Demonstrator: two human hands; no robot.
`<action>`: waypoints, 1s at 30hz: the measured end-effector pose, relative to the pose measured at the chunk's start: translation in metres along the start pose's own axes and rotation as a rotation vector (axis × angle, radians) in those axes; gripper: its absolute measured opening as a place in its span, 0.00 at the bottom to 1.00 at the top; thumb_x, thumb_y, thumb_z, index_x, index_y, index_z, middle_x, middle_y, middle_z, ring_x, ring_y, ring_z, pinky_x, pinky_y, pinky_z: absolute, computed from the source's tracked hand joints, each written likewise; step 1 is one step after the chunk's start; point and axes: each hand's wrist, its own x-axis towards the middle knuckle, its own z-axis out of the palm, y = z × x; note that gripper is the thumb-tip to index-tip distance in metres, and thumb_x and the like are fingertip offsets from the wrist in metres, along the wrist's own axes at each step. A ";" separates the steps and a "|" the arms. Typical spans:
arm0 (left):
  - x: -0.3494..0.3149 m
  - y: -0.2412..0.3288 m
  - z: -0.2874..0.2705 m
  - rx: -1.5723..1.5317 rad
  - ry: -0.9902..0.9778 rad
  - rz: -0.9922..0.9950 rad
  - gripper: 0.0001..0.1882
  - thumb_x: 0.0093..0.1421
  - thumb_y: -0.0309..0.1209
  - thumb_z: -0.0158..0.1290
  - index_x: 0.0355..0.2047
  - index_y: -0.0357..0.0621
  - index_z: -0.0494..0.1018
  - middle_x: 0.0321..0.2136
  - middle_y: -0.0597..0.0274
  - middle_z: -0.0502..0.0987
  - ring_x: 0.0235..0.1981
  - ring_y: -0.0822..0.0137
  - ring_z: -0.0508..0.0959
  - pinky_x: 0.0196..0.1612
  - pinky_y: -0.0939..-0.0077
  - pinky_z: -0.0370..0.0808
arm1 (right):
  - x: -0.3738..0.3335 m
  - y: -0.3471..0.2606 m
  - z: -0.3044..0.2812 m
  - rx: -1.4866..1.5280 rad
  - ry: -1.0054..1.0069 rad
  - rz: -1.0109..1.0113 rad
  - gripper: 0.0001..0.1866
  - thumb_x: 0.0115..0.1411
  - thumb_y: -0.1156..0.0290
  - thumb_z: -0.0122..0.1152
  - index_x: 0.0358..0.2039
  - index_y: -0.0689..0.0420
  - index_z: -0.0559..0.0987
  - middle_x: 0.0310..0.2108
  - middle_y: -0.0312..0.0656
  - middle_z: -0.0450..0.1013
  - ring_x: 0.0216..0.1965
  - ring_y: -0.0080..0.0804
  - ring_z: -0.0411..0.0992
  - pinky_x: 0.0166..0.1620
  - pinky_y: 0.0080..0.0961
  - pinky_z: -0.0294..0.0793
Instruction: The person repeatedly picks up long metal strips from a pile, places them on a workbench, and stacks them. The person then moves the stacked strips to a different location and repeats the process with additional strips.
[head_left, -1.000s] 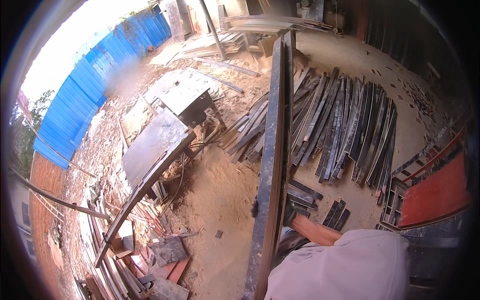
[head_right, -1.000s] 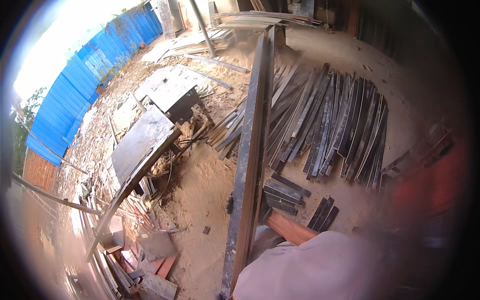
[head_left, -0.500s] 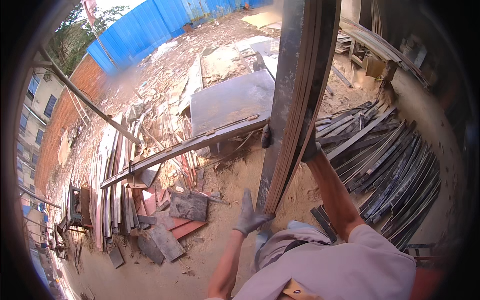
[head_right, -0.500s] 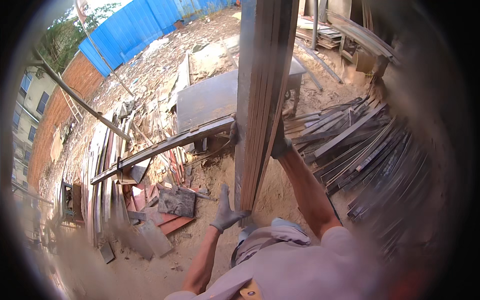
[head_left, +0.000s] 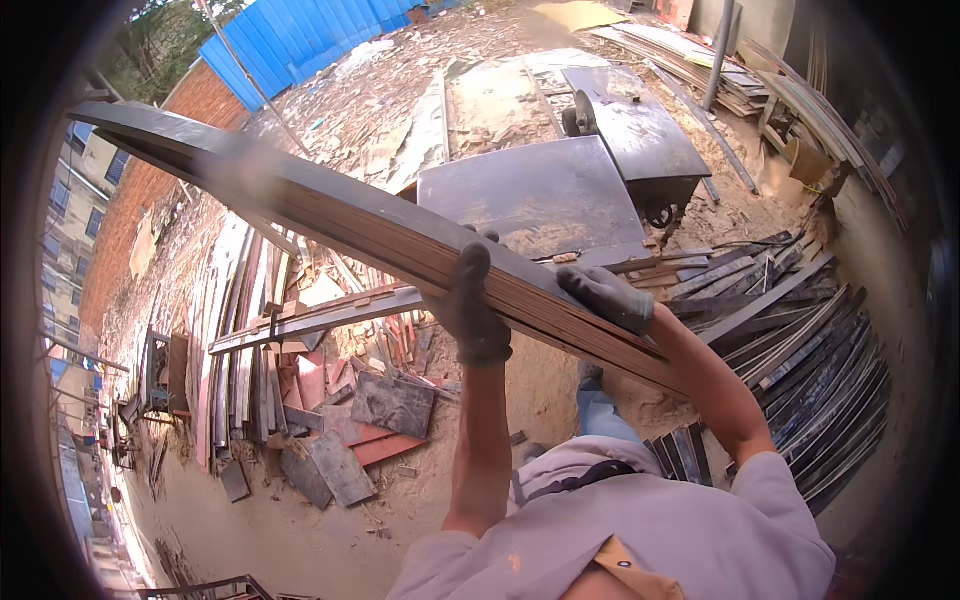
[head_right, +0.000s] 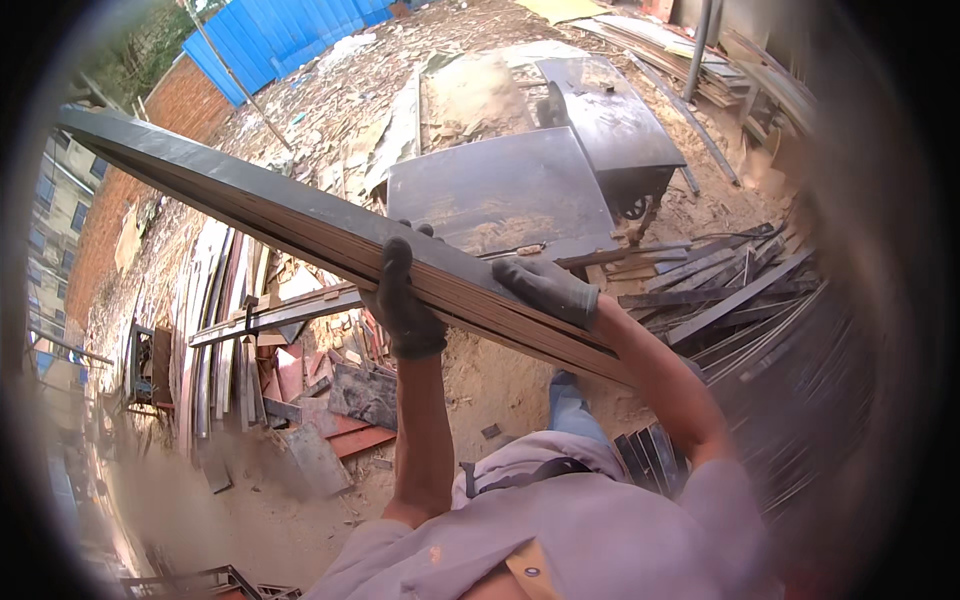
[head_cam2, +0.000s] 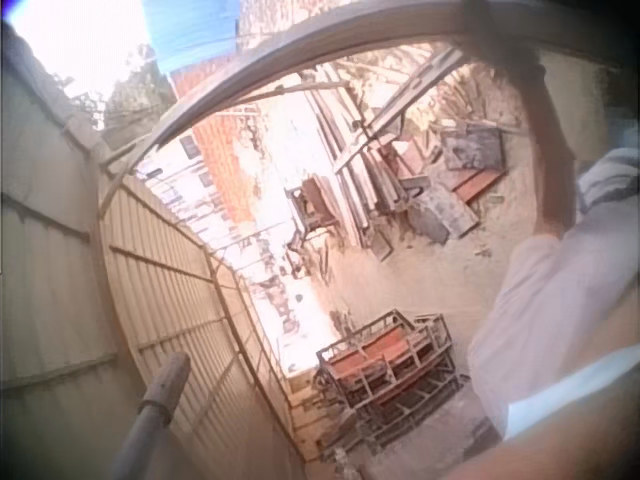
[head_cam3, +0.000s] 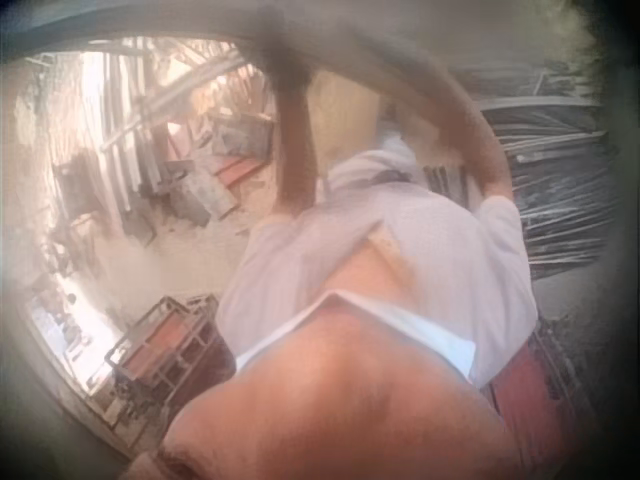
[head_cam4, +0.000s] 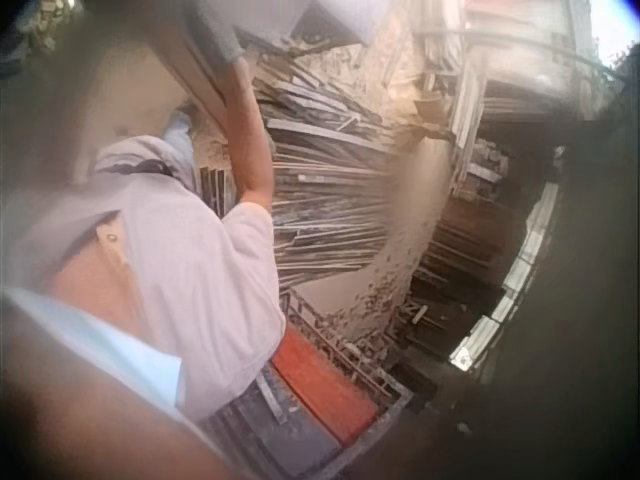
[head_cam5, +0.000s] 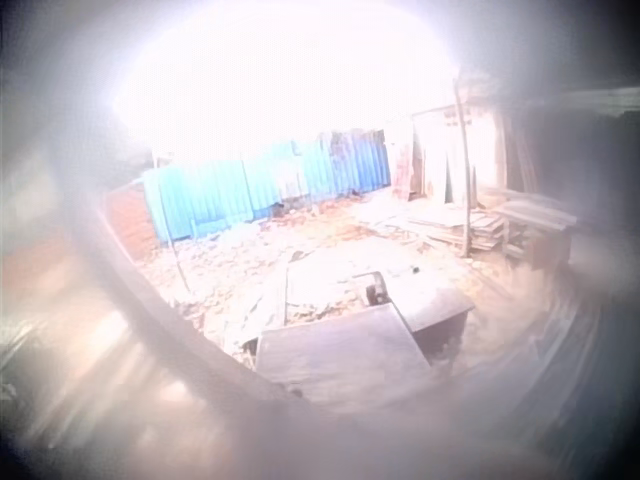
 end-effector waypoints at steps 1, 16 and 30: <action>0.019 -0.024 -0.009 -0.037 0.034 -0.010 0.31 0.65 0.30 0.67 0.64 0.28 0.70 0.47 0.44 0.82 0.50 0.48 0.86 0.53 0.54 0.86 | 0.018 0.017 -0.018 -0.001 0.006 -0.021 0.42 0.77 0.35 0.54 0.67 0.65 0.74 0.54 0.51 0.81 0.58 0.34 0.75 0.61 0.32 0.75; 0.170 -0.311 -0.060 -0.052 0.994 -0.143 0.33 0.59 0.14 0.71 0.63 0.30 0.71 0.54 0.53 0.80 0.44 0.64 0.85 0.53 0.70 0.88 | -0.023 0.131 -0.251 -1.205 0.217 0.124 0.49 0.43 0.64 0.86 0.65 0.60 0.71 0.55 0.55 0.73 0.57 0.61 0.71 0.59 0.55 0.70; 0.315 -0.342 -0.254 0.904 0.979 -0.938 0.70 0.49 0.62 0.79 0.77 0.32 0.53 0.73 0.35 0.65 0.67 0.41 0.73 0.71 0.44 0.71 | 0.255 0.201 -0.223 -1.280 -0.014 0.122 0.39 0.49 0.73 0.70 0.65 0.56 0.73 0.54 0.47 0.74 0.59 0.49 0.72 0.61 0.45 0.70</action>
